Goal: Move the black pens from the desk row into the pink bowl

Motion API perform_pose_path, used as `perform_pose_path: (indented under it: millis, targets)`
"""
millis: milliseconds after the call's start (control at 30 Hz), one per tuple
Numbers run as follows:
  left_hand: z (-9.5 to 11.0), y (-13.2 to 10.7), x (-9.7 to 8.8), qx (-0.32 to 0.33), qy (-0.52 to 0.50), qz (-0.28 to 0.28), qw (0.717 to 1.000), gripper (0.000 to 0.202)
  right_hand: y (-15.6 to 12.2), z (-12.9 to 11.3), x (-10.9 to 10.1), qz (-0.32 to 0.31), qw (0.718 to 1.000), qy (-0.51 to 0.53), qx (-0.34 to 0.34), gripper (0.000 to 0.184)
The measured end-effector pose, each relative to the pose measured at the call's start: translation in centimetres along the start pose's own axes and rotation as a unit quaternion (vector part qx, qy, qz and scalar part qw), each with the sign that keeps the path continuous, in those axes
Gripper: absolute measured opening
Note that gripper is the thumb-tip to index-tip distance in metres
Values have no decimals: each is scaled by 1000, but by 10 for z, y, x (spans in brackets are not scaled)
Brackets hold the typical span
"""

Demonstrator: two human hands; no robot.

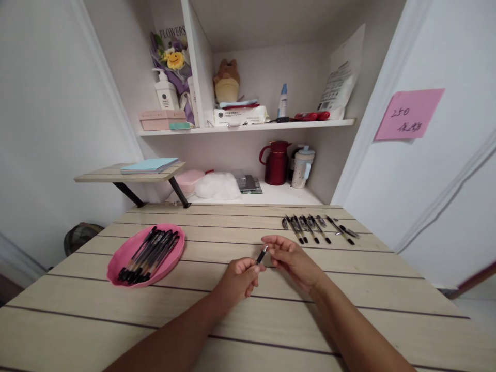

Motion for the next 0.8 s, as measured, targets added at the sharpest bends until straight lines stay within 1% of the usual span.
perform_pose_path:
  millis: [33, 67, 100, 133, 167, 200, 233, 267, 300, 433, 567, 667, 767, 800]
  targets:
    - [-1, 0, -1, -7, -8, 5, 1000, 25, 6, -5, -11, 16, 999, -43, 3, 35]
    - [-1, -1, -1, -15, -16, 9, 1000, 26, 13, -12, -28, 57, 992, -108, 8, 31]
    - [-2, -1, -2, -23, -22, 13, 999, 26, 18, -21, -49, 126, 973, -195, 17, 25]
    - [-3, -1, -3, -29, -27, 18, 999, 26, 24, -30, -66, 179, 937, -297, 33, 23]
    - [-3, -1, -4, -30, -32, 22, 999, 26, 32, -38, -78, 210, 886, -411, 56, 22]
    - [-2, -1, -4, -29, -36, 23, 999, 27, 41, -45, -85, 224, 825, -513, 76, 23]
    - [-2, -1, -5, -24, -42, 23, 999, 27, 51, -48, -89, 225, 778, -580, 94, 23]
    - [-2, -1, -6, -19, -48, 22, 998, 28, 59, -49, -91, 225, 751, -612, 103, 23]
    - [-2, 0, -6, -13, -54, 20, 998, 28, 67, -48, -92, 222, 735, -631, 111, 23]
    - [-4, 2, -8, -4, -78, 9, 997, 31, 84, -35, -84, 218, 725, -641, 128, 24]
    - [-5, 4, -9, 1, -93, 4, 996, 32, 90, -24, -74, 212, 734, -632, 129, 27]
    - [-6, 5, -9, 2, -103, 0, 995, 33, 89, -20, -66, 199, 757, -612, 116, 23]
    - [-5, 4, -9, 2, -110, -3, 994, 33, 81, -18, -54, 163, 792, -581, 97, 13]
    - [-5, 4, -8, 4, -112, -4, 994, 33, 76, -18, -49, 149, 809, -561, 86, 12]
Point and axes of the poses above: each hand's wrist, its own y-axis towards the middle knuckle, its own x-axis out of the palm, z = x × y, the point moved 9 cm from there along y, towards the middle knuckle, and after that the axes turned 10 degrees about -z, right-handed, at the moved point
